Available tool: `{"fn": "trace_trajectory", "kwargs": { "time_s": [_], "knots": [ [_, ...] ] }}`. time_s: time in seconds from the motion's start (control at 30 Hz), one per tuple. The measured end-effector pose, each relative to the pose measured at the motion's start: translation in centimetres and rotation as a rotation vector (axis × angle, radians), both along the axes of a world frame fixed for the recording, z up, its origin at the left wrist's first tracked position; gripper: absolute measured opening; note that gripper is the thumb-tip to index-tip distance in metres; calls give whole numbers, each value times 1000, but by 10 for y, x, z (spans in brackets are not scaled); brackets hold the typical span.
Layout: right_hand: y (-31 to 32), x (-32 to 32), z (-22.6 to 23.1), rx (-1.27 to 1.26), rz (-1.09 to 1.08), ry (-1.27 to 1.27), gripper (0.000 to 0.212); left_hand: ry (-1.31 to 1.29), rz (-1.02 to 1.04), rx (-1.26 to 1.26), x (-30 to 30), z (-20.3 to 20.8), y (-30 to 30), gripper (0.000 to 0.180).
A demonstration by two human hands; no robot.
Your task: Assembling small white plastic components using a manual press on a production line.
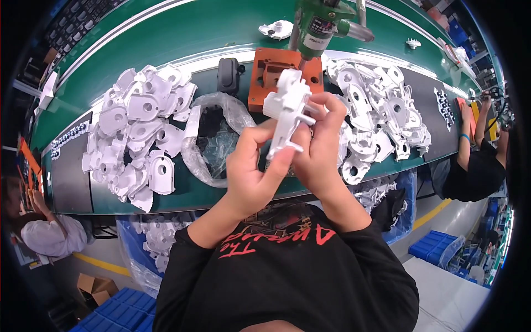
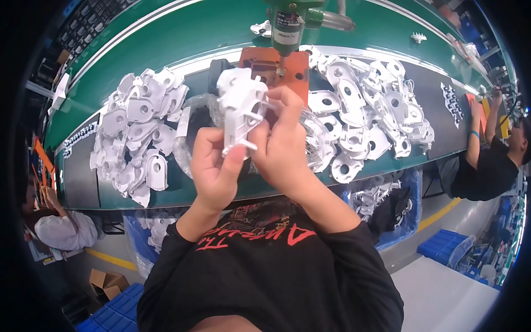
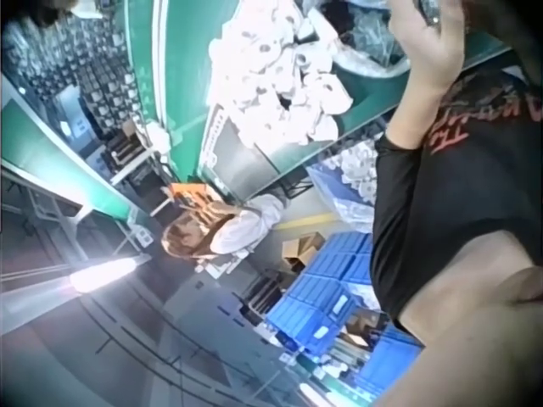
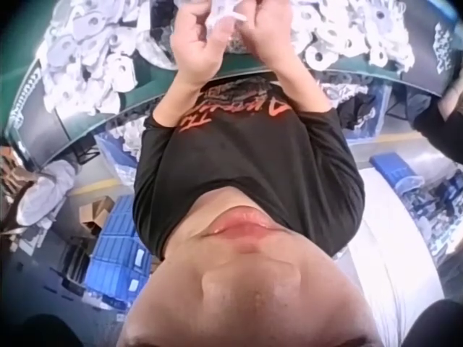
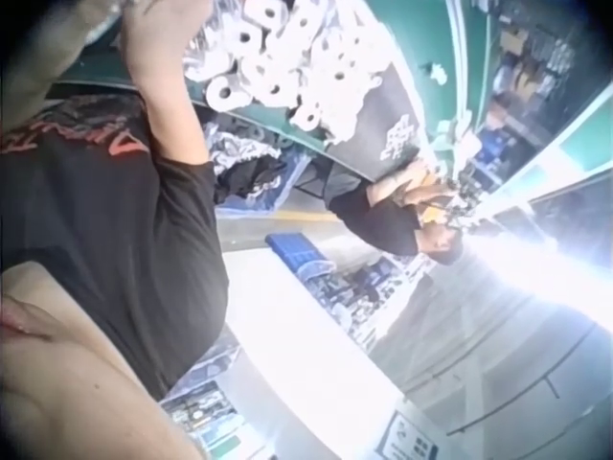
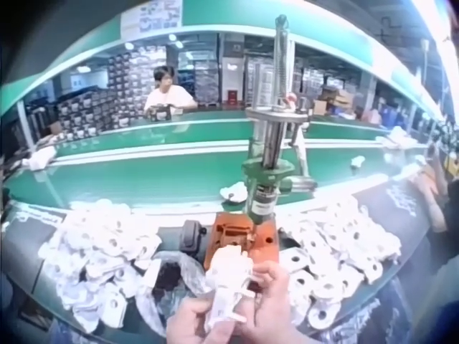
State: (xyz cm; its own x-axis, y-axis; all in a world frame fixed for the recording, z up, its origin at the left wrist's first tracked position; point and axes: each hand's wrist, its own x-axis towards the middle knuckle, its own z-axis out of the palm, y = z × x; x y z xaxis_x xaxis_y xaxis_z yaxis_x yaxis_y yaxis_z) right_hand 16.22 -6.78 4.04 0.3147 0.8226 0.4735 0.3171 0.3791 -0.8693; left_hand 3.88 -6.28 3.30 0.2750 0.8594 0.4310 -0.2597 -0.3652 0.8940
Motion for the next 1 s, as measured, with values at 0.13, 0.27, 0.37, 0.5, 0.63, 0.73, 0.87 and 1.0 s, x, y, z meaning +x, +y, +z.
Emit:
{"fn": "trace_trajectory", "kwargs": {
  "time_s": [0.13,0.27,0.37,0.5,0.63,0.73,0.87,1.0],
  "knots": [
    [-13,23,10,0,167,-98,41,17,-15,-89,-14,11,21,18],
    [-31,66,33,-332,178,-359,20,449,129,260,-27,-5,68,19],
    [-39,80,17,-323,232,-749,25,671,72,519,-22,-15,109,21],
    [-44,72,-7,-249,160,-848,30,871,112,1033,5,-27,147,11],
    [-38,73,-10,-265,198,-879,28,913,93,1075,29,-32,166,9],
    [-34,71,-16,-284,193,-853,23,890,81,1029,36,-38,167,9],
    [-29,70,-21,-243,136,-878,17,883,92,1079,29,-47,172,8],
    [-30,69,-19,-225,100,-865,14,806,4,972,29,-55,177,9]
  ]
}}
